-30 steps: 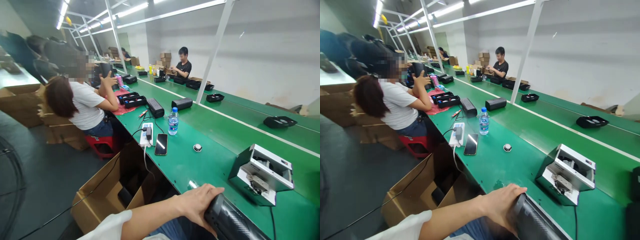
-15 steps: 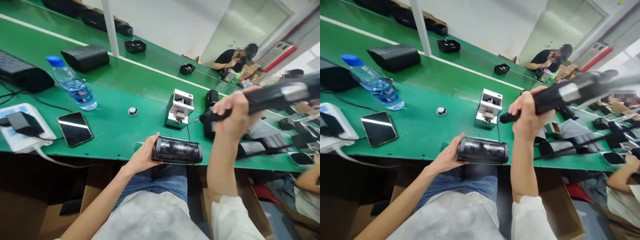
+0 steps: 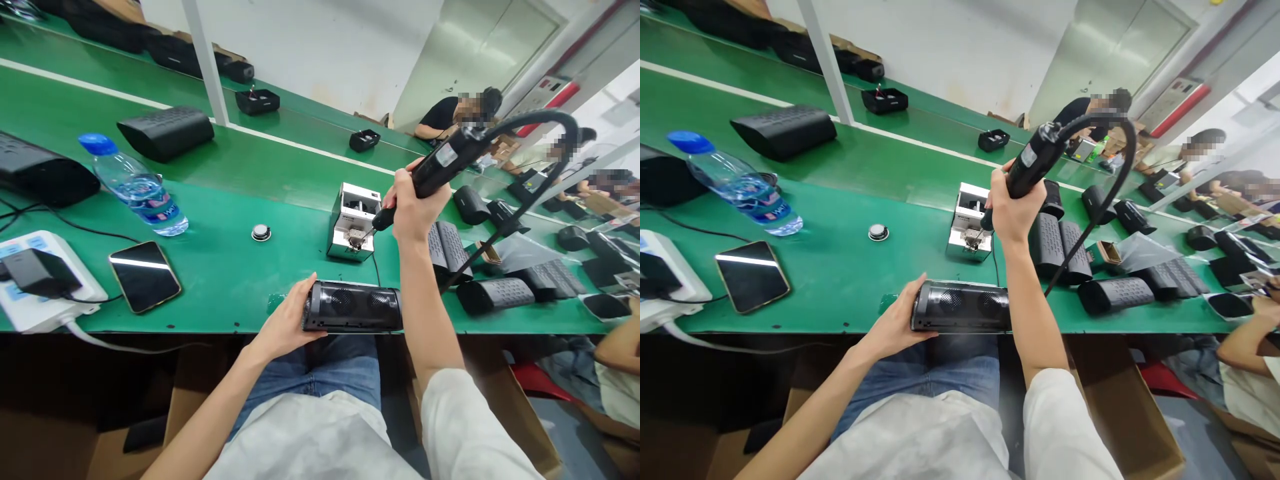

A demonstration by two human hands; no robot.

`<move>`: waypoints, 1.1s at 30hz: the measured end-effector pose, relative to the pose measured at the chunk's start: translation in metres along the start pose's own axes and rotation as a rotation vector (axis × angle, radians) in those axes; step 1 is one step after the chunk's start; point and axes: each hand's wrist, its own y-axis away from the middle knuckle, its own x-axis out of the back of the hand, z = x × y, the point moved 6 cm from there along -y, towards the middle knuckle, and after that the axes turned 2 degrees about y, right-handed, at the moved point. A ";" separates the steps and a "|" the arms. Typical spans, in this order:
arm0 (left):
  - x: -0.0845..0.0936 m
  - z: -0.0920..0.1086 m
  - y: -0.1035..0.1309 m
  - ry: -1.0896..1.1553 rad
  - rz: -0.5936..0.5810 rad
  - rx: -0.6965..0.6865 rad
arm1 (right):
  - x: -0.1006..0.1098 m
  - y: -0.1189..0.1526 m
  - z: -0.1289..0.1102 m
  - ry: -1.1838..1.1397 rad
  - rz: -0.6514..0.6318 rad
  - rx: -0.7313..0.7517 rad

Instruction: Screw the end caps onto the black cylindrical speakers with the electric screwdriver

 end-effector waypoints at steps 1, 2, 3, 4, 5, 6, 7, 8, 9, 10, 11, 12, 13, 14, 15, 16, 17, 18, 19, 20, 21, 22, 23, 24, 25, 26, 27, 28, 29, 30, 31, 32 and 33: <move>0.000 0.000 0.000 0.000 -0.001 0.001 | 0.001 -0.001 -0.004 0.002 -0.002 0.014; 0.000 0.000 0.000 -0.002 -0.003 0.002 | 0.001 -0.003 -0.006 0.009 -0.001 0.027; 0.000 0.000 0.000 -0.003 -0.004 0.001 | 0.001 -0.004 -0.008 0.019 0.006 0.035; 0.000 0.000 0.000 -0.005 -0.004 0.001 | 0.001 -0.005 -0.008 0.030 0.016 0.037; 0.000 0.000 -0.001 -0.007 -0.003 0.001 | 0.001 -0.006 -0.007 0.042 0.028 0.034; 0.000 0.000 -0.001 -0.007 -0.002 0.004 | 0.000 -0.007 -0.005 0.054 0.034 0.025; 0.000 0.001 -0.001 -0.008 -0.003 0.007 | -0.001 -0.007 -0.002 0.063 0.038 0.015; 0.001 0.001 0.000 -0.008 -0.002 0.010 | -0.002 -0.006 0.001 0.069 0.041 0.006; 0.001 0.001 0.000 -0.009 -0.003 0.014 | -0.003 -0.006 0.004 0.074 0.043 -0.001; 0.000 0.001 0.000 -0.009 -0.003 0.016 | -0.003 -0.005 0.007 0.076 0.047 -0.004; 0.000 0.001 0.000 -0.010 -0.003 0.016 | -0.003 -0.005 0.009 0.076 0.054 -0.004; 0.000 0.001 0.000 -0.010 -0.002 0.015 | -0.002 -0.004 0.011 0.076 0.062 -0.002; 0.000 0.000 0.000 -0.011 -0.001 0.014 | -0.002 -0.004 0.013 0.076 0.068 -0.002; 0.000 0.000 0.000 -0.012 0.000 0.013 | -0.001 -0.004 0.015 0.077 0.071 -0.004; 0.000 0.000 0.000 -0.013 0.002 0.011 | -0.001 -0.004 0.016 0.079 0.068 -0.013; 0.000 -0.001 0.000 -0.014 0.004 0.008 | 0.000 -0.003 0.017 0.082 0.063 -0.024; 0.000 -0.001 0.000 -0.015 0.004 0.007 | 0.000 -0.003 0.016 0.085 0.054 -0.041; 0.000 0.000 -0.001 -0.014 0.002 0.006 | 0.002 -0.002 0.013 0.086 0.044 -0.059; 0.000 0.000 -0.001 -0.014 -0.001 0.005 | 0.004 -0.001 0.008 0.086 0.033 -0.076; 0.000 0.001 -0.001 -0.013 -0.003 0.004 | 0.007 0.001 0.000 0.085 0.021 -0.093; 0.000 0.001 -0.002 -0.013 -0.005 0.003 | 0.011 0.002 -0.012 0.083 0.008 -0.111; 0.001 0.002 -0.002 -0.015 -0.006 -0.001 | 0.016 0.004 -0.027 0.077 -0.007 -0.129; 0.001 0.002 -0.003 -0.018 -0.006 -0.006 | 0.023 0.007 -0.044 0.063 -0.018 -0.144; 0.001 0.003 -0.003 -0.021 -0.005 -0.010 | 0.030 0.009 -0.063 0.043 -0.023 -0.158; 0.002 0.002 -0.003 -0.024 -0.005 -0.011 | 0.038 0.012 -0.083 0.014 -0.019 -0.169; 0.002 0.001 -0.003 -0.025 -0.007 -0.008 | 0.046 0.016 -0.103 -0.018 -0.002 -0.175; 0.002 0.000 -0.003 -0.027 -0.008 -0.003 | 0.054 0.020 -0.121 -0.033 0.009 -0.184; 0.002 -0.002 -0.003 -0.027 -0.010 0.005 | 0.060 0.026 -0.138 -0.032 0.021 -0.198; 0.002 -0.003 -0.002 -0.027 -0.013 0.013 | 0.064 0.032 -0.152 -0.009 0.025 -0.214; 0.002 -0.004 -0.002 -0.026 -0.016 0.019 | 0.067 0.039 -0.163 0.033 0.022 -0.225; 0.002 -0.004 -0.003 -0.024 -0.019 0.025 | 0.068 0.046 -0.173 0.081 0.017 -0.240; 0.001 -0.004 -0.003 -0.021 -0.021 0.031 | 0.069 0.052 -0.180 0.130 0.014 -0.257; 0.001 -0.004 -0.004 -0.018 -0.021 0.038 | 0.069 0.058 -0.185 0.164 0.016 -0.267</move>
